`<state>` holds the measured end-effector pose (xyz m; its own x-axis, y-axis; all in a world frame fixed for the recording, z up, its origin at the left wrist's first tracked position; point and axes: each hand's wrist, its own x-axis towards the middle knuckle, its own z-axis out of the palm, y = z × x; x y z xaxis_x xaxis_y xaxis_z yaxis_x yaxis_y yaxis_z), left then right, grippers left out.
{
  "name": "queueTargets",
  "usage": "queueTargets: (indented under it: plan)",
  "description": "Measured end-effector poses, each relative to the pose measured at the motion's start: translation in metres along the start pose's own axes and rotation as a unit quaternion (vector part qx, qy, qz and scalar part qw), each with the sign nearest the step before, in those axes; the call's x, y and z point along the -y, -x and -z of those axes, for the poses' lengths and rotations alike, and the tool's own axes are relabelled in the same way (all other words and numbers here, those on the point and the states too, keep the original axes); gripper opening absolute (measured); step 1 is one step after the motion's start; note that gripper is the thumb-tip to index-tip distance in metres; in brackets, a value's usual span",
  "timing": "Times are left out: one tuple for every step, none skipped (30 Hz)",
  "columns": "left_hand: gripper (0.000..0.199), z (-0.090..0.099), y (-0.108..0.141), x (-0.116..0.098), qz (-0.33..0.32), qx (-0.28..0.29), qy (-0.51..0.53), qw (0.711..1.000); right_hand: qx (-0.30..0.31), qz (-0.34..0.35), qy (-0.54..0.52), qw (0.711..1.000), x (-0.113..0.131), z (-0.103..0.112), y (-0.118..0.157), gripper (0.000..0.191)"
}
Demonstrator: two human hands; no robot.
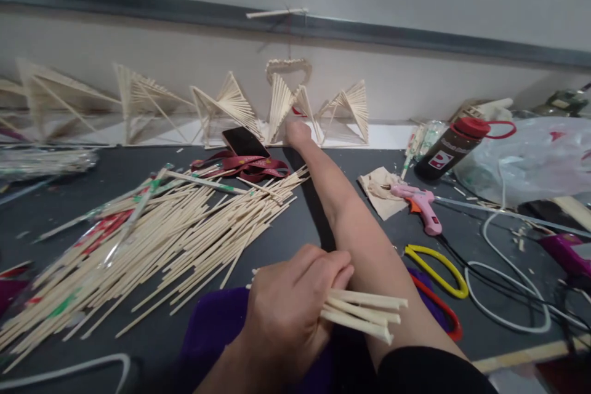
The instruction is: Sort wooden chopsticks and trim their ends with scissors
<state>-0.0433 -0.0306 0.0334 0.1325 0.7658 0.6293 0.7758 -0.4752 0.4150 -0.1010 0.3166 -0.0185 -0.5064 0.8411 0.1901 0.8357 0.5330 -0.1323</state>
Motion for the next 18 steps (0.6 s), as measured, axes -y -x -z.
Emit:
queueTargets:
  plan:
    - [0.012,-0.002,0.000,0.000,-0.006,-0.009,-0.011,1.000,-0.004,0.010,-0.011,1.000,0.000,-0.001,-0.001,0.029]
    - [0.012,-0.004,0.000,-0.001,-0.008,-0.018,-0.025,1.000,-0.008,0.017,-0.020,1.000,-0.001,-0.002,-0.001,0.029]
    - [0.011,-0.006,0.000,-0.001,-0.006,-0.025,-0.041,0.999,-0.011,0.020,-0.026,0.999,-0.001,-0.002,-0.002,0.028]
    - [0.011,-0.008,-0.001,-0.001,-0.002,-0.027,-0.058,0.998,-0.012,0.022,-0.032,0.999,-0.002,-0.002,-0.003,0.028]
    - [0.010,-0.009,-0.002,-0.002,0.004,-0.026,-0.073,0.997,-0.013,0.021,-0.037,0.999,-0.003,-0.001,-0.004,0.027]
    - [0.010,-0.011,-0.004,-0.002,0.009,-0.017,-0.086,0.996,-0.016,0.017,-0.040,0.999,-0.003,-0.001,-0.005,0.026]
    - [0.010,-0.012,-0.005,-0.003,0.013,-0.004,-0.096,0.995,-0.017,0.012,-0.044,0.999,-0.004,0.000,-0.006,0.026]
    - [0.010,-0.013,-0.006,-0.003,0.016,0.008,-0.102,0.995,-0.018,0.006,-0.047,0.999,-0.005,0.001,-0.007,0.026]
    - [0.011,-0.014,-0.007,-0.003,0.019,0.021,-0.107,0.994,-0.018,0.002,-0.050,0.999,-0.005,0.001,-0.008,0.027]
    - [0.012,-0.014,-0.008,-0.003,0.023,0.031,-0.109,0.993,-0.016,0.000,-0.054,0.998,-0.006,0.001,-0.009,0.027]
    - [0.013,-0.014,-0.007,-0.002,0.026,0.039,-0.110,0.993,-0.015,0.001,-0.057,0.998,-0.007,0.001,-0.009,0.028]
    - [0.013,-0.013,-0.006,-0.001,0.029,0.044,-0.110,0.993,-0.013,0.003,-0.059,0.998,-0.007,0.001,-0.010,0.028]
    - [0.014,-0.012,-0.003,0.002,0.031,0.049,-0.110,0.992,-0.012,0.005,-0.061,0.998,-0.007,0.000,-0.011,0.028]
    - [0.014,-0.010,0.000,0.005,0.031,0.056,-0.110,0.992,-0.011,0.007,-0.062,0.998,-0.008,-0.002,-0.012,0.028]
    - [0.015,-0.007,0.005,0.009,0.029,0.067,-0.110,0.991,-0.010,0.008,-0.062,0.998,-0.008,-0.004,-0.014,0.028]
    - [0.016,-0.003,0.009,0.013,0.026,0.078,-0.113,0.990,-0.008,0.007,-0.061,0.998,-0.008,-0.006,-0.016,0.028]
    - [0.018,0.001,0.014,0.017,0.019,0.086,-0.115,0.989,-0.005,0.007,-0.060,0.998,-0.009,-0.008,-0.019,0.028]
    - [0.020,0.005,0.019,0.021,0.018,0.094,-0.117,0.988,0.000,0.008,-0.058,0.998,-0.008,-0.011,-0.023,0.028]
